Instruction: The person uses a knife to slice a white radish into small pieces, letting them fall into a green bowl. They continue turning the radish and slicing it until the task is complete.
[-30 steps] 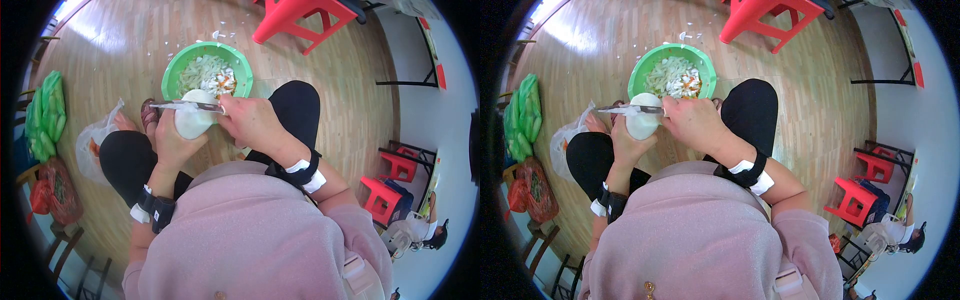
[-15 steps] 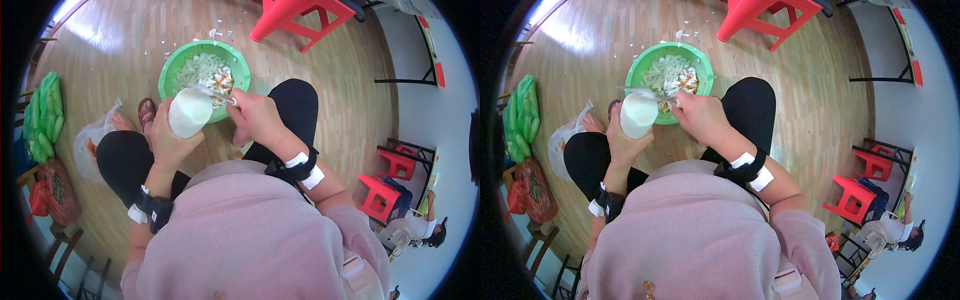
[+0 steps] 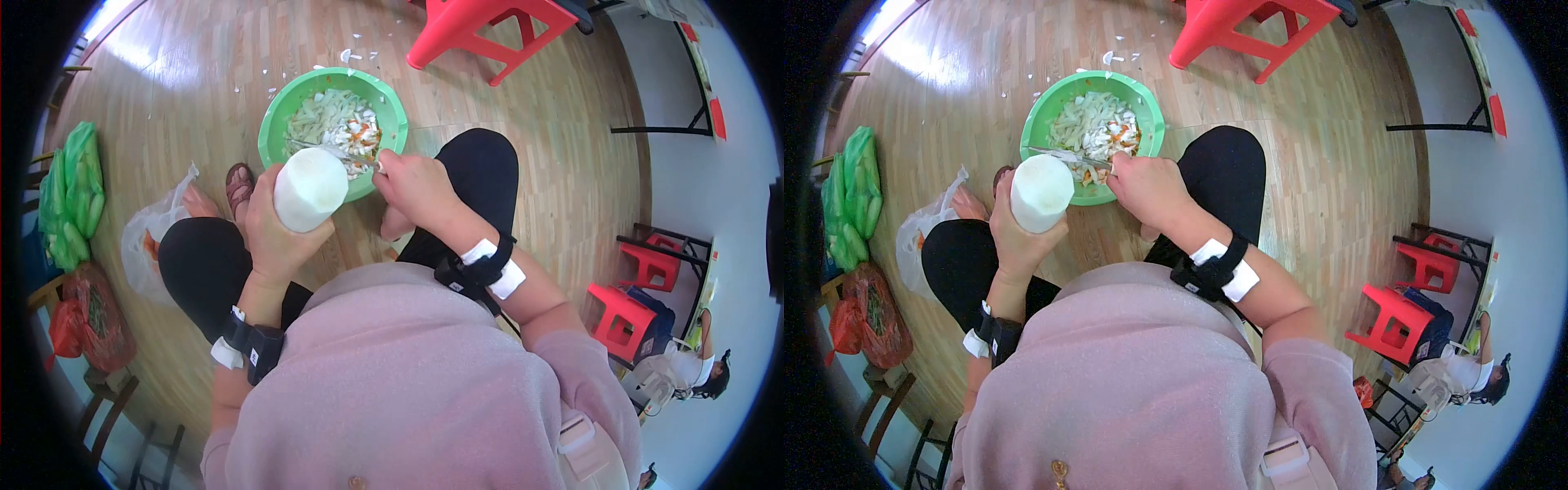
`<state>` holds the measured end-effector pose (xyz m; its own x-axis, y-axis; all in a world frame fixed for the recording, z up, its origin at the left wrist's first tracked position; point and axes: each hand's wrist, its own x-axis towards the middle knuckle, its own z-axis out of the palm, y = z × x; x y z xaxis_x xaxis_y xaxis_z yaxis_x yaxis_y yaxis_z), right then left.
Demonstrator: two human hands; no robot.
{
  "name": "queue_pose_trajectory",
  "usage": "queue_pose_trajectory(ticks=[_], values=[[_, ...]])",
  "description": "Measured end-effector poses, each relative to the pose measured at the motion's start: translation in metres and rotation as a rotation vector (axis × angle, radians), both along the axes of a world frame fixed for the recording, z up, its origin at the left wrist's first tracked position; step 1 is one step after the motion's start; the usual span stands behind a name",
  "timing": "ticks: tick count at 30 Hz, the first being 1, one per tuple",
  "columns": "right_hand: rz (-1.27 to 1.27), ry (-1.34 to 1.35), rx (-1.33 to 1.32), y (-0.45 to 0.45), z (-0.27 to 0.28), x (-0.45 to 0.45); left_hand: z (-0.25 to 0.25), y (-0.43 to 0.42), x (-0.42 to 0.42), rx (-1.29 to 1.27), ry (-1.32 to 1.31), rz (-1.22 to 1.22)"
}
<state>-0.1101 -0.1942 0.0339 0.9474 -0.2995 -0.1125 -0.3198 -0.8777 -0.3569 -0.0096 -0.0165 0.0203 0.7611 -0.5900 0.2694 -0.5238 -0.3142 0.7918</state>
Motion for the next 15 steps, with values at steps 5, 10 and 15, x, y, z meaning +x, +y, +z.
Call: queue_pose_trajectory(ticks=[5, 10, 15], values=[[-0.062, -0.065, 0.096, 0.005, 0.016, -0.002, -0.003, 0.000, 0.000, 0.020, 0.029, -0.009], [0.081, -0.129, 0.172, 0.014, 0.025, 0.004, -0.004, 0.003, 0.000, 0.090, 0.049, -0.015], [0.005, 0.045, 0.095, -0.011, -0.014, -0.005, -0.008, 0.001, -0.001, -0.032, 0.097, -0.003]])
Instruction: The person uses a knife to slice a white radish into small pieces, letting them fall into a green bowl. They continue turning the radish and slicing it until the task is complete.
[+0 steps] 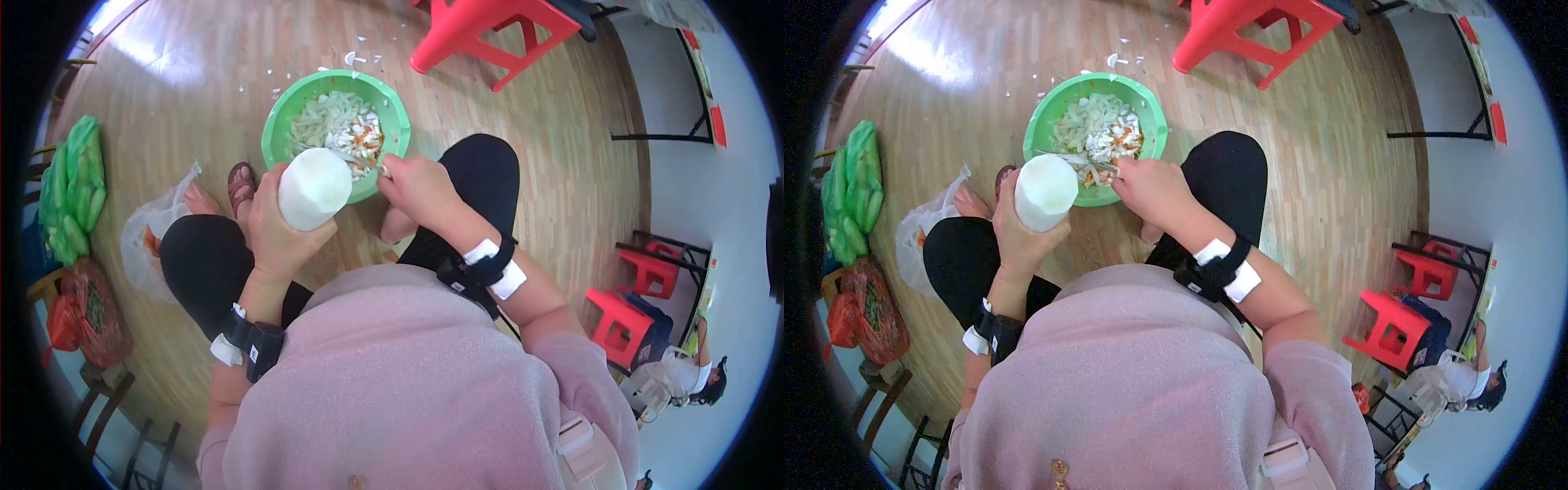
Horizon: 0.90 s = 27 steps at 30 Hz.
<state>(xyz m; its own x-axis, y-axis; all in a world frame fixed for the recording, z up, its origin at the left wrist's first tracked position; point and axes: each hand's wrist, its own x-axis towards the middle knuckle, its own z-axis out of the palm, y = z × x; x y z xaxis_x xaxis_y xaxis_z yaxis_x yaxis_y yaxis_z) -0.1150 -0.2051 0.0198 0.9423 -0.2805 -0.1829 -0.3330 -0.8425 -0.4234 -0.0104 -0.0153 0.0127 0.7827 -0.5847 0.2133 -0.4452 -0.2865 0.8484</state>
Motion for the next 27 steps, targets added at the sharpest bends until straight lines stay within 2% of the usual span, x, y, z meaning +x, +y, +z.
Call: queue_pose_trajectory(ticks=[1, 4, 5, 6, 7, 8, 11, 12, 15, 17, 20, 21, 25, 27], values=[[-0.040, -0.027, 0.026, 0.001, -0.007, -0.006, -0.002, 0.000, 0.000, -0.102, 0.122, 0.028], [-0.190, -0.028, 0.278, 0.004, -0.004, -0.008, 0.005, 0.002, 0.003, 0.093, 0.015, 0.034], [-0.197, -0.202, 0.437, -0.001, -0.021, -0.010, 0.014, 0.004, 0.002, 0.076, 0.076, 0.056], [-0.263, -0.267, 0.730, -0.005, -0.037, -0.011, 0.005, 0.005, 0.001, 0.081, 0.213, 0.059], [-0.349, -0.117, 0.952, -0.007, -0.029, -0.008, 0.008, 0.006, 0.002, -0.054, 0.313, 0.040], [-0.467, 0.024, 1.029, 0.000, -0.014, 0.001, 0.003, 0.007, 0.004, -0.141, 0.357, 0.039], [-0.613, 0.261, 1.147, -0.004, -0.063, -0.003, -0.011, 0.002, -0.002, -0.384, 0.632, 0.157], [-0.615, 0.262, 1.221, -0.003, -0.075, -0.004, -0.011, 0.000, -0.002, -0.490, 0.753, 0.149], [-0.643, 0.346, 1.308, 0.021, -0.053, 0.008, 0.002, 0.004, 0.002, -0.574, 0.795, 0.110], [-0.707, 0.322, 1.662, 0.023, -0.055, 0.004, 0.013, 0.000, -0.002, -0.595, 0.766, 0.097], [-0.710, 0.297, 1.737, 0.044, -0.032, 0.010, 0.016, 0.000, -0.008, -0.565, 0.697, 0.063], [-0.627, 0.330, 1.820, 0.040, -0.037, 0.010, 0.013, 0.001, -0.011, -0.520, 0.655, 0.035], [-0.594, 0.309, 1.790, 0.033, -0.050, 0.003, 0.011, 0.001, -0.014, -0.470, 0.637, -0.052], [-0.490, 0.111, 1.720, 0.025, -0.065, -0.003, 0.011, 0.003, -0.017, -0.442, 0.522, -0.120]])
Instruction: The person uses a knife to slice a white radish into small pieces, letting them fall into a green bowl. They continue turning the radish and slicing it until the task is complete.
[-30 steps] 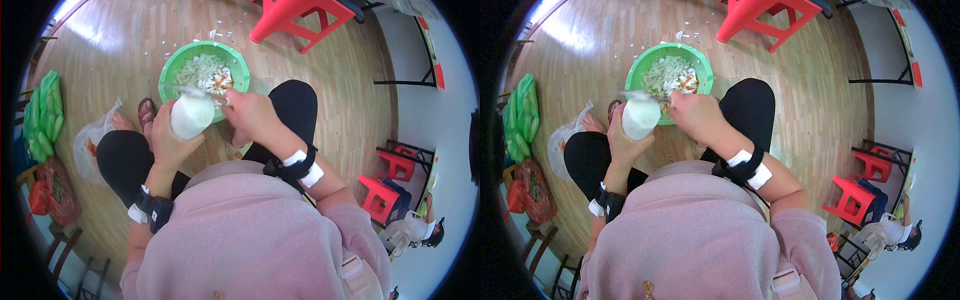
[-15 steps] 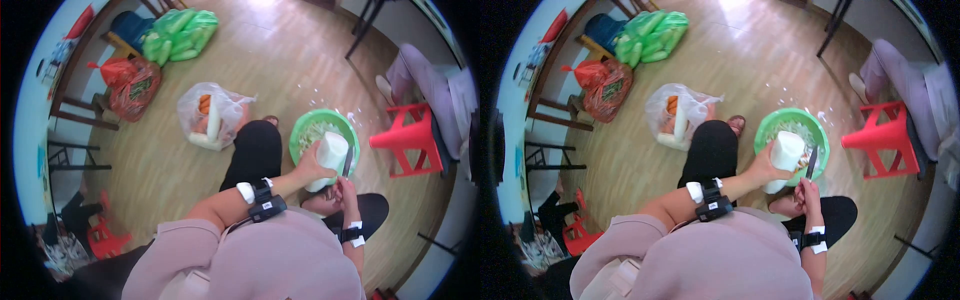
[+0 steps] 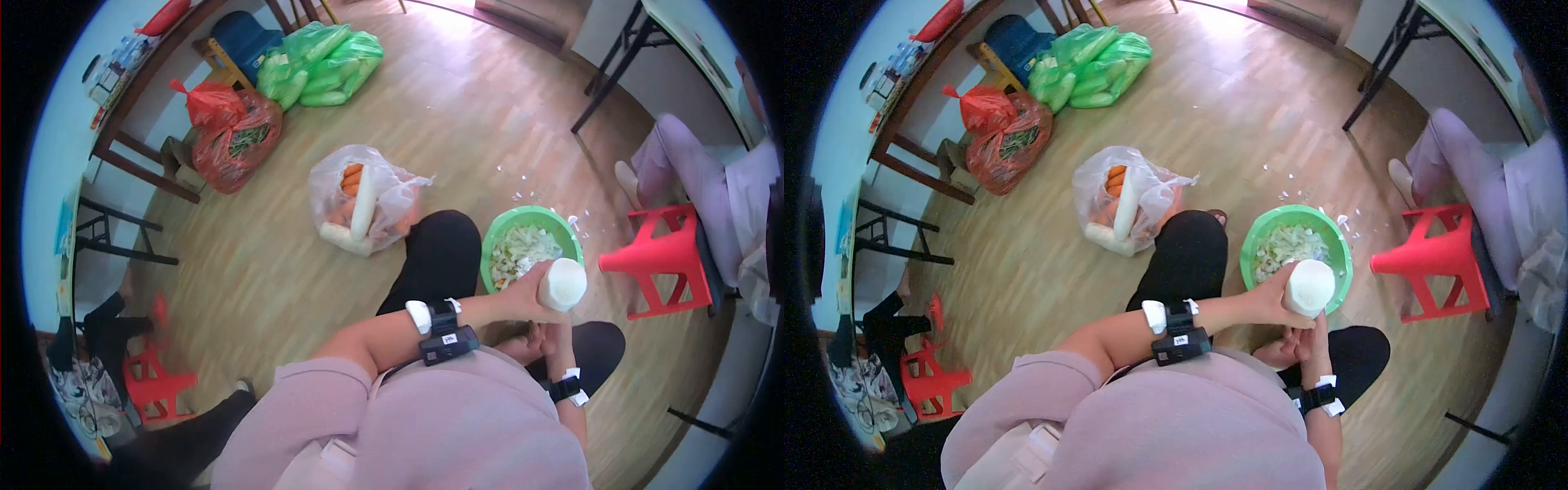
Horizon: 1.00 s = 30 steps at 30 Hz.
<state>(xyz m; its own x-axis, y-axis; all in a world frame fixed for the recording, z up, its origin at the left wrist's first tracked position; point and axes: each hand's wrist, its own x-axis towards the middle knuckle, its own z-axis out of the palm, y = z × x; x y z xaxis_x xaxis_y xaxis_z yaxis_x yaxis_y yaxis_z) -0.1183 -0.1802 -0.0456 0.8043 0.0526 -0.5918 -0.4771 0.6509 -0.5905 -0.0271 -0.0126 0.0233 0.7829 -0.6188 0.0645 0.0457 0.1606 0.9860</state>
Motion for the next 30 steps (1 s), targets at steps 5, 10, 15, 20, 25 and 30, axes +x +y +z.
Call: queue_pose_trajectory(ticks=[5, 10, 15, 20, 25, 30], values=[[-0.204, 0.050, -0.090, -0.009, 0.012, 0.005, -0.014, 0.008, -0.006, -0.270, 0.613, -0.344], [-0.347, 0.114, -0.133, -0.005, 0.008, 0.009, 0.016, 0.012, -0.004, -0.065, 0.752, -0.458], [-0.314, -0.019, -0.220, -0.001, 0.014, 0.016, 0.004, 0.002, -0.006, 0.263, 0.794, -0.491], [-0.303, -0.136, -0.334, -0.003, 0.017, 0.017, -0.004, -0.002, 0.000, 0.290, 0.776, -0.518], [-0.202, -0.338, -0.531, -0.001, 0.068, 0.018, -0.013, -0.003, 0.002, 0.267, 0.569, -0.522], [-0.184, -0.415, -0.730, -0.011, 0.096, 0.016, -0.015, -0.004, 0.008, 0.157, 0.414, -0.471]])
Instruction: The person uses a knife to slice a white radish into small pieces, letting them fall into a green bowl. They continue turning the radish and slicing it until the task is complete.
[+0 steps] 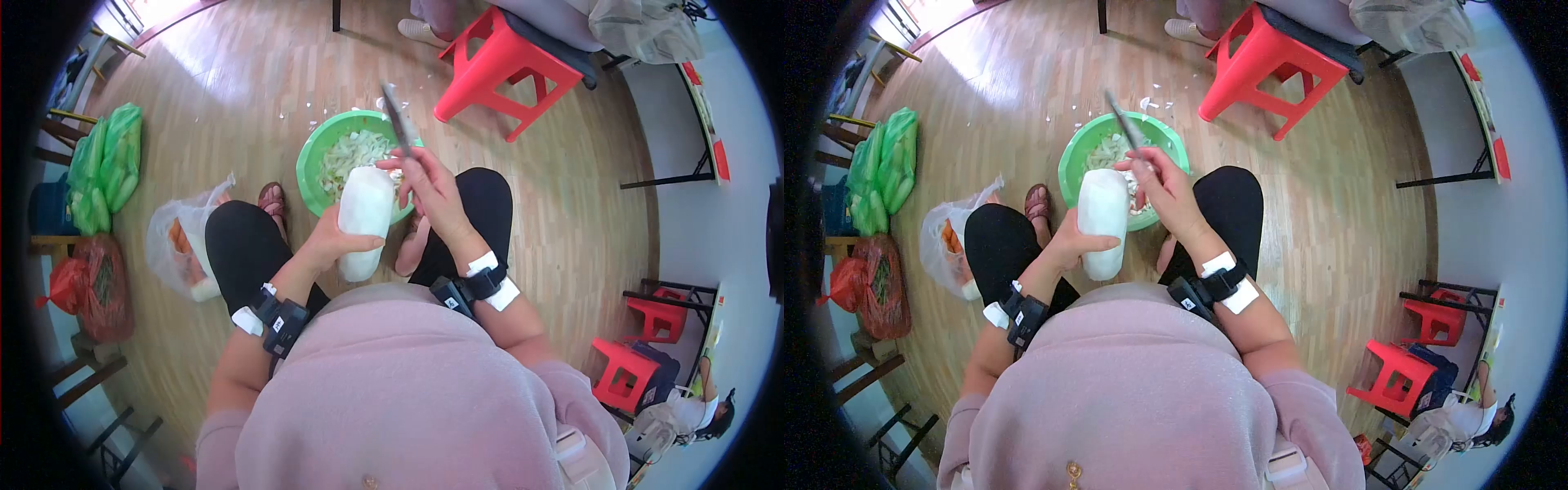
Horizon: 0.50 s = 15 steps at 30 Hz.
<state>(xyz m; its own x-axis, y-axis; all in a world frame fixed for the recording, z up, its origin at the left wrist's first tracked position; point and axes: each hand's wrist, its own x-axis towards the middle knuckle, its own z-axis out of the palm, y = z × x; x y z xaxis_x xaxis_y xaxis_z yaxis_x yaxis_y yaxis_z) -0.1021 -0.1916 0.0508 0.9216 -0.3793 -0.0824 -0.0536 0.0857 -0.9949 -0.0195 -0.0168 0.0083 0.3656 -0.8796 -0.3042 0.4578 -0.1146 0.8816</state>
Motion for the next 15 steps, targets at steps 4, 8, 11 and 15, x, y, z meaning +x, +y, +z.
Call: queue_pose_trajectory(ticks=[4, 8, 11, 15], values=[[-0.062, 0.021, -0.307, -0.006, 0.004, -0.013, 0.000, 0.004, 0.003, 0.017, -0.002, 0.075], [0.146, 0.115, -0.870, 0.006, 0.019, -0.027, -0.005, 0.006, 0.005, 0.038, -0.031, 0.085], [0.138, 0.077, -0.938, 0.011, 0.025, -0.030, -0.009, 0.008, 0.004, 0.061, -0.080, 0.114], [0.109, -0.006, -1.020, 0.013, 0.027, -0.027, -0.008, 0.008, 0.007, 0.053, -0.082, 0.133]])
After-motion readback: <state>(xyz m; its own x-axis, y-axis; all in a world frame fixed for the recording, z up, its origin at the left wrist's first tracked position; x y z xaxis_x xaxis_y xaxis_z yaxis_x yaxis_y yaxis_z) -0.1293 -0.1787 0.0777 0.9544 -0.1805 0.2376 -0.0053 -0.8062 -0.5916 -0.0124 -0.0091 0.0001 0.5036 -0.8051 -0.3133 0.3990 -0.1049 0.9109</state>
